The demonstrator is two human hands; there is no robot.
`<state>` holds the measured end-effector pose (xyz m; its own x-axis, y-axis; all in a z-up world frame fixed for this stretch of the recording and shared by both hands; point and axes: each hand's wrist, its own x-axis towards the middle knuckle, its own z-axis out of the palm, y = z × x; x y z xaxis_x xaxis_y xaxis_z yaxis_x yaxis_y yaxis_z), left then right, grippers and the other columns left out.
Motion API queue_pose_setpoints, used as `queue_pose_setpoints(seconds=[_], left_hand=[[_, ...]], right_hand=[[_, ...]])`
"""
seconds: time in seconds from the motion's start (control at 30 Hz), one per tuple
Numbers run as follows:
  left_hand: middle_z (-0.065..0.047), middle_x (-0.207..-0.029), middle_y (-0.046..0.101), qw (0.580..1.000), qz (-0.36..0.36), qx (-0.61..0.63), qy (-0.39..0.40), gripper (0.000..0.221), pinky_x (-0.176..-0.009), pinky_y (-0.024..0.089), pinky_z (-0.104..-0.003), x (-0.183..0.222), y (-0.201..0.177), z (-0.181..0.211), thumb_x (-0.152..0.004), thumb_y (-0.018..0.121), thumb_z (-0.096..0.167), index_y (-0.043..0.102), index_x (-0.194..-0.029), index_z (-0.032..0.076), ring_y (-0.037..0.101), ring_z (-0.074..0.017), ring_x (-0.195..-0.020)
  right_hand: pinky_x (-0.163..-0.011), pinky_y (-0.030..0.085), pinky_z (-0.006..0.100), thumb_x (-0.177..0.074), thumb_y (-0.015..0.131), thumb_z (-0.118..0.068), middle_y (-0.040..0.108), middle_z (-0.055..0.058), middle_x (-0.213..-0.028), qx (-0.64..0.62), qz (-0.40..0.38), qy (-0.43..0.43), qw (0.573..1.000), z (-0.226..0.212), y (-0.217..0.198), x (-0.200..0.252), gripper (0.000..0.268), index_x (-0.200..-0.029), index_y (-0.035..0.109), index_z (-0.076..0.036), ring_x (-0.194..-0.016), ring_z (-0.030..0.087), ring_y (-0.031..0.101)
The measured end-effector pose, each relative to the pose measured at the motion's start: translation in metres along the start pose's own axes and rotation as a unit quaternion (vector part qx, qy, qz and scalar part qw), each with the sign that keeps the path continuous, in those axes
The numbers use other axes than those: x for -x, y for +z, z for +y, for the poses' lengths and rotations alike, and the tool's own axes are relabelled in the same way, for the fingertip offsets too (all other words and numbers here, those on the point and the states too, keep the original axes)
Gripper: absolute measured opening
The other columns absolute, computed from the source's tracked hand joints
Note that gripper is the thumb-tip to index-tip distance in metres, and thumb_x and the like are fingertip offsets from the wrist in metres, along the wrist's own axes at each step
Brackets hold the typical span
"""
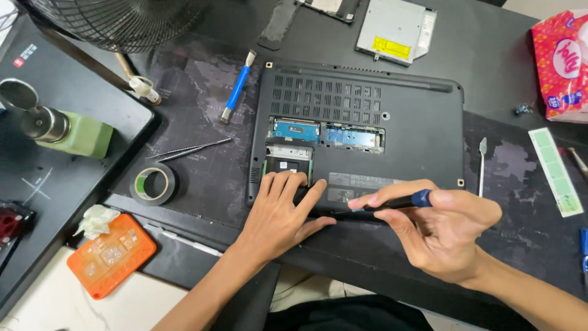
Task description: The person works on a laptop at a repair bench. They pry open and remove the bottom cover with a spudger, set the cover aside, then use a screwdriver to unscrew and detach the cooling fan and heatsink from the exposed motherboard, handling small components on the board.
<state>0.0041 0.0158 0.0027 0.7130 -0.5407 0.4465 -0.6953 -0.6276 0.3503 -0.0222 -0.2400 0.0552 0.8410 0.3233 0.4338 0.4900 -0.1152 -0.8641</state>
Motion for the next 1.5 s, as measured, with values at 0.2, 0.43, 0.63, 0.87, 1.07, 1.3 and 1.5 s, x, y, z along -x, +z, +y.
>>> queue_pose_setpoints(seconds=[0.2,0.43,0.63,0.87,1.07,1.3,1.5], left_hand=[[-0.014,-0.114,0.054,0.999,-0.006,0.043,-0.007,0.065,-0.095,0.040,-0.048,-0.008,-0.009,0.001,-0.081,0.082,0.045,0.062,-0.129,0.007,0.051,-0.0351,-0.111],[-0.015,-0.123,0.057,0.964,-0.118,0.222,-0.087,0.048,-0.096,0.043,-0.042,-0.038,-0.050,0.015,-0.083,0.080,0.034,0.069,-0.125,0.011,0.051,-0.0348,-0.112],[-0.013,-0.124,0.071,0.887,-0.157,0.429,-0.071,0.030,-0.101,0.050,-0.041,-0.054,-0.062,0.024,-0.098,0.065,0.007,0.063,-0.127,0.001,0.067,-0.0306,-0.118],[-0.012,-0.102,0.074,0.894,-0.181,0.406,-0.056,0.021,-0.091,0.058,-0.036,-0.066,-0.059,0.024,-0.085,0.067,-0.005,0.068,-0.106,-0.002,0.072,-0.0315,-0.104],[-0.009,-0.094,0.071,0.910,-0.126,0.380,-0.108,0.024,-0.085,0.053,-0.037,-0.065,-0.049,0.034,-0.077,0.080,0.003,0.064,-0.096,0.000,0.065,-0.0293,-0.097],[-0.010,-0.103,0.067,0.884,-0.127,0.444,-0.066,0.041,-0.085,0.049,-0.039,-0.076,-0.071,0.032,-0.079,0.079,0.011,0.060,-0.114,-0.001,0.065,-0.0275,-0.096],[-0.009,-0.085,0.062,0.897,-0.105,0.402,-0.151,0.033,-0.074,0.048,-0.035,-0.060,-0.049,0.033,-0.081,0.088,0.016,0.062,-0.093,0.000,0.060,-0.0269,-0.079]], right_hand=[[-0.085,0.064,0.045,-0.083,0.071,0.016,0.064,0.021,-0.105,0.116,0.031,-0.081,0.990,-0.008,0.006,-0.016,0.062,-0.120,0.031,-0.011,-0.098,0.035,0.078],[-0.075,0.064,0.033,-0.076,0.090,-0.003,0.070,0.016,-0.105,0.094,-0.095,-0.107,0.985,-0.015,-0.025,-0.049,0.062,-0.125,0.052,-0.009,-0.091,0.026,0.076],[-0.084,0.063,0.031,-0.083,0.087,0.001,0.067,0.007,-0.105,-0.047,-0.169,-0.088,0.981,-0.034,-0.031,-0.070,0.049,-0.117,0.059,-0.019,-0.100,0.020,0.073],[-0.104,0.062,0.041,-0.087,0.078,0.007,0.074,0.010,-0.106,-0.079,-0.181,-0.073,0.978,-0.034,-0.037,-0.065,0.029,-0.106,0.066,-0.012,-0.103,0.026,0.079],[-0.106,0.058,0.045,-0.087,0.074,0.003,0.068,0.017,-0.118,-0.137,-0.172,-0.059,0.974,-0.036,-0.026,-0.065,0.034,-0.111,0.055,-0.012,-0.112,0.030,0.073],[-0.114,0.054,0.042,-0.096,0.066,0.001,0.072,0.011,-0.111,-0.229,-0.166,0.121,0.952,-0.038,-0.027,-0.057,0.033,-0.124,0.051,-0.009,-0.106,0.024,0.075],[-0.109,0.048,0.040,-0.083,0.079,-0.005,0.065,0.019,-0.130,-0.057,-0.221,-0.009,0.974,-0.054,-0.023,-0.076,0.032,-0.111,0.063,-0.004,-0.121,0.029,0.066]])
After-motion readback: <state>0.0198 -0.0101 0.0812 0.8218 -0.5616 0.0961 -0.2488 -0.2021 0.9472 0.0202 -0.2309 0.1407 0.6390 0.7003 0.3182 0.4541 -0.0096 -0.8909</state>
